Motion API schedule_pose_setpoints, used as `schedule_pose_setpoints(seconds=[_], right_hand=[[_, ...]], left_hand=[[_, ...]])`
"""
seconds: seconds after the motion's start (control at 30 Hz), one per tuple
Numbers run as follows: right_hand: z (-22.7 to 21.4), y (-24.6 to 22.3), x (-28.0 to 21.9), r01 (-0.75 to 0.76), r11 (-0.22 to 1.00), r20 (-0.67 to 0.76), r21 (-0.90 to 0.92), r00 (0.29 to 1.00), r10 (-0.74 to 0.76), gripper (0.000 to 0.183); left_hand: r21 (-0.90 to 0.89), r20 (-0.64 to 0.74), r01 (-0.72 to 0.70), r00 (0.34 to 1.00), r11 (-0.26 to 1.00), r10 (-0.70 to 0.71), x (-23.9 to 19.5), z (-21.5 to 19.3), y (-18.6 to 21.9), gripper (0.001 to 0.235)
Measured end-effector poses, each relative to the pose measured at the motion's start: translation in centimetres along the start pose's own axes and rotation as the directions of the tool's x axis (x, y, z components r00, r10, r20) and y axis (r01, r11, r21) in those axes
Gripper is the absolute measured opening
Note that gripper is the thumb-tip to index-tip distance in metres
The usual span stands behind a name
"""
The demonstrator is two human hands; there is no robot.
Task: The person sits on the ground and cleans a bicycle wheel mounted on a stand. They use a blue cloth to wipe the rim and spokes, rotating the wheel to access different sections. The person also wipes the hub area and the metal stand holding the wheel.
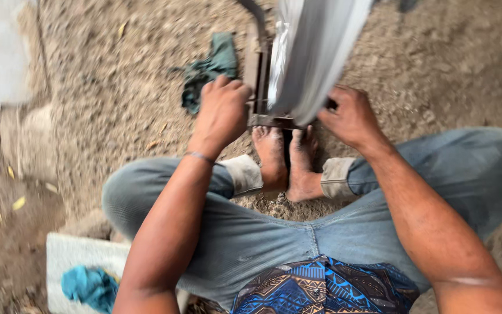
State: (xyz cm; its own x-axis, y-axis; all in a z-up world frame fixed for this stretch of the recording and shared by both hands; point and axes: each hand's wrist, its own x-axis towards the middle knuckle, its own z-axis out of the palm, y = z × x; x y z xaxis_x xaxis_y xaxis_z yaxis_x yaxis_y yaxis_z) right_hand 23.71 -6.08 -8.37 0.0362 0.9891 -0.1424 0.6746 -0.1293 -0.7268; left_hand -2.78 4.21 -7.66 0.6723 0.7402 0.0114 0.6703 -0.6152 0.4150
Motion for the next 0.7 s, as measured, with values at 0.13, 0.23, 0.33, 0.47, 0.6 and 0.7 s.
schedule_pose_setpoints(seconds=[0.13,0.23,0.33,0.47,0.6,0.7], right_hand=[[0.3,1.1,-0.1,-0.114,0.991,0.063,-0.063,0.991,0.118,0.020],[0.3,1.5,0.1,0.015,0.995,0.051,-0.101,0.999,-0.010,0.022],[0.2,1.3,0.0,0.056,0.994,0.034,-0.091,0.998,-0.053,0.025],[-0.1,0.7,0.1,0.154,0.987,-0.029,-0.036,0.987,-0.155,0.033],[-0.3,0.4,-0.1,0.149,0.988,-0.016,-0.032,0.989,-0.150,0.040],[-0.1,0.7,-0.2,0.074,0.995,0.012,-0.073,0.997,-0.074,0.036]], left_hand=[[0.023,0.011,-0.042,0.999,0.999,0.042,0.2,1.7,0.0,0.012],[0.036,0.018,-0.046,0.999,0.998,0.046,0.4,2.0,0.2,0.013],[0.054,0.015,-0.055,0.998,0.997,0.055,0.6,1.9,0.3,0.014],[0.065,-0.020,-0.053,0.998,0.996,0.055,0.7,1.8,0.3,0.011],[0.089,-0.033,-0.054,0.998,0.995,0.057,0.8,1.8,0.5,0.012],[0.111,-0.010,-0.045,0.999,0.993,0.047,0.8,1.7,0.7,0.011]])
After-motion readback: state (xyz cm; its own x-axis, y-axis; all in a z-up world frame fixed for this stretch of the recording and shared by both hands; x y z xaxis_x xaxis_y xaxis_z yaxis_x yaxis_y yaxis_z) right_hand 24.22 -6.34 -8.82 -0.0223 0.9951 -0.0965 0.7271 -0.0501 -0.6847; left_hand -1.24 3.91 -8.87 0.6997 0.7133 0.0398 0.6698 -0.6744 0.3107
